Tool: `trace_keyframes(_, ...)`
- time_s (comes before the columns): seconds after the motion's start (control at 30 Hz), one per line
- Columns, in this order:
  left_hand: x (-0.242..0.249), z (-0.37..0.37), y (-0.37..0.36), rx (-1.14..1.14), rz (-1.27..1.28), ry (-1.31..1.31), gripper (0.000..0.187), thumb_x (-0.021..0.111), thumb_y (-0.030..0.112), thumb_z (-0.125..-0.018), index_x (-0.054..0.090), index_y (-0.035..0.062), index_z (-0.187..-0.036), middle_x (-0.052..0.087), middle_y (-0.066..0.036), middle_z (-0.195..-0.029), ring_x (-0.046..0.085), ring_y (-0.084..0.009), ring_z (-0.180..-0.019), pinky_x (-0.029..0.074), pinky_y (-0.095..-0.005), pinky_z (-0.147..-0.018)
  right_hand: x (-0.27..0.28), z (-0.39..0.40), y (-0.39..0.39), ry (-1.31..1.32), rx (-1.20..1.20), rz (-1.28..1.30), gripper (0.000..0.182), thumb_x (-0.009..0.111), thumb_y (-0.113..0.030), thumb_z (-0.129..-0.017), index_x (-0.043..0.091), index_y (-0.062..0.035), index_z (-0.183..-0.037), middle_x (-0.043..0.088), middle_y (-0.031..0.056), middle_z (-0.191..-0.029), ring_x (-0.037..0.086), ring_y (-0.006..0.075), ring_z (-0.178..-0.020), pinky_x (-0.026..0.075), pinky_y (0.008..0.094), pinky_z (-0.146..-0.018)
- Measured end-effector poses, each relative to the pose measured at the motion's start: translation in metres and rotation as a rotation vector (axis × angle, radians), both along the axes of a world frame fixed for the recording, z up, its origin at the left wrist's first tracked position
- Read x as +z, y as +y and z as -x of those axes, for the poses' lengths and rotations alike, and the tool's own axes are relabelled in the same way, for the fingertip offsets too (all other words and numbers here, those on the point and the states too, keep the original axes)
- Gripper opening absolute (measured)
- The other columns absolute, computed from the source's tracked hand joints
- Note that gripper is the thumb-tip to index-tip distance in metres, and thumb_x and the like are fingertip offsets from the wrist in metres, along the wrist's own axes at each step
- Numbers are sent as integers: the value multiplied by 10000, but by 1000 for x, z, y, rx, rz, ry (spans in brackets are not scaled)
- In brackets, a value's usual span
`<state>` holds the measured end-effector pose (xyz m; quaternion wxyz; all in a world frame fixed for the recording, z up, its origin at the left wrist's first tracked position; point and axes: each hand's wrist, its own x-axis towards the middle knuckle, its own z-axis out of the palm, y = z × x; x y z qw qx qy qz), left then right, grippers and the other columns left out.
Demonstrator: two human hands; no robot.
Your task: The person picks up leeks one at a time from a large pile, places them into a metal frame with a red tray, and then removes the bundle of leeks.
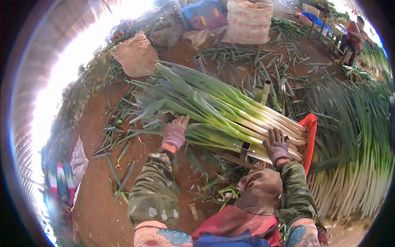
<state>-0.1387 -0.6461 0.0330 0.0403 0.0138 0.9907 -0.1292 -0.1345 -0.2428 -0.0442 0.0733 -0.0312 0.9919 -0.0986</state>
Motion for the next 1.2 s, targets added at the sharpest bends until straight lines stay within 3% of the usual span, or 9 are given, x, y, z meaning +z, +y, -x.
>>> trace_keyframes(0.1,20,32,-8,-50,-52,27,552,602,102,-747,469,188,-1276,541,-69,-1251,557,-265,-1096,495,-365,-848,2,5,1,-27,-9,-34,631,387,-494,-905,212,-215,-1443,184,54,-1506,112,246,-1400,46,511,-1112)
trace_keyframes(0.2,111,63,12,144,266,-313,323,593,110,-748,631,160,-1065,622,-92,-1126,609,-269,-1017,511,-384,-817,0,4,1,-36,5,-57,632,369,-506,-907,206,-216,-1445,170,53,-1511,105,245,-1402,58,509,-1112)
trace_keyframes(0.27,106,123,-44,127,431,-360,224,610,127,-746,692,169,-951,642,-101,-1091,611,-275,-1021,498,-414,-811,0,2,1,-34,2,-45,624,365,-500,-911,209,-216,-1444,169,54,-1511,112,250,-1400,58,507,-1112)
trace_keyframes(0.4,170,153,-26,68,613,-132,293,533,202,-855,628,235,-1129,592,8,-1215,547,-202,-1128,339,-513,-961,-4,4,1,-26,-7,-37,619,376,-494,-908,223,-218,-1441,170,53,-1511,122,238,-1398,56,499,-1114)
trace_keyframes(0.57,92,118,10,-162,444,429,537,527,290,-818,428,205,-1339,386,3,-1419,383,-169,-1273,237,-566,-1020,2,4,-1,-40,-11,-62,622,384,-479,-908,210,-221,-1447,165,53,-1512,116,232,-1399,58,486,-1117)
trace_keyframes(0.6,89,94,42,-209,49,322,480,522,283,-813,480,207,-1285,447,-10,-1361,409,-189,-1248,221,-562,-1040,4,6,-1,-37,-10,-60,622,384,-479,-908,210,-221,-1447,165,53,-1512,116,232,-1399,58,486,-1117)
trace_keyframes(0.7,26,26,79,-662,-207,464,374,563,220,-792,568,179,-1164,578,-45,-1152,498,-257,-1127,265,-520,-1028,0,5,-2,-65,-12,-59,621,383,-479,-908,214,-218,-1446,168,59,-1512,110,240,-1401,59,485,-1118)
trace_keyframes(0.87,-34,-21,49,-209,-693,462,281,597,68,-722,615,118,-998,573,-78,-1089,508,-276,-1083,326,-447,-999,1,5,-1,-50,-15,-42,633,383,-490,-904,215,-213,-1447,172,69,-1511,103,232,-1404,45,471,-1121)
trace_keyframes(1.2,-23,30,-14,-318,-180,598,236,625,92,-682,626,138,-914,552,-53,-1049,505,-243,-1081,321,-456,-1017,1,4,0,-38,-13,-52,633,396,-482,-906,217,-206,-1447,183,79,-1506,113,243,-1399,49,462,-1121)
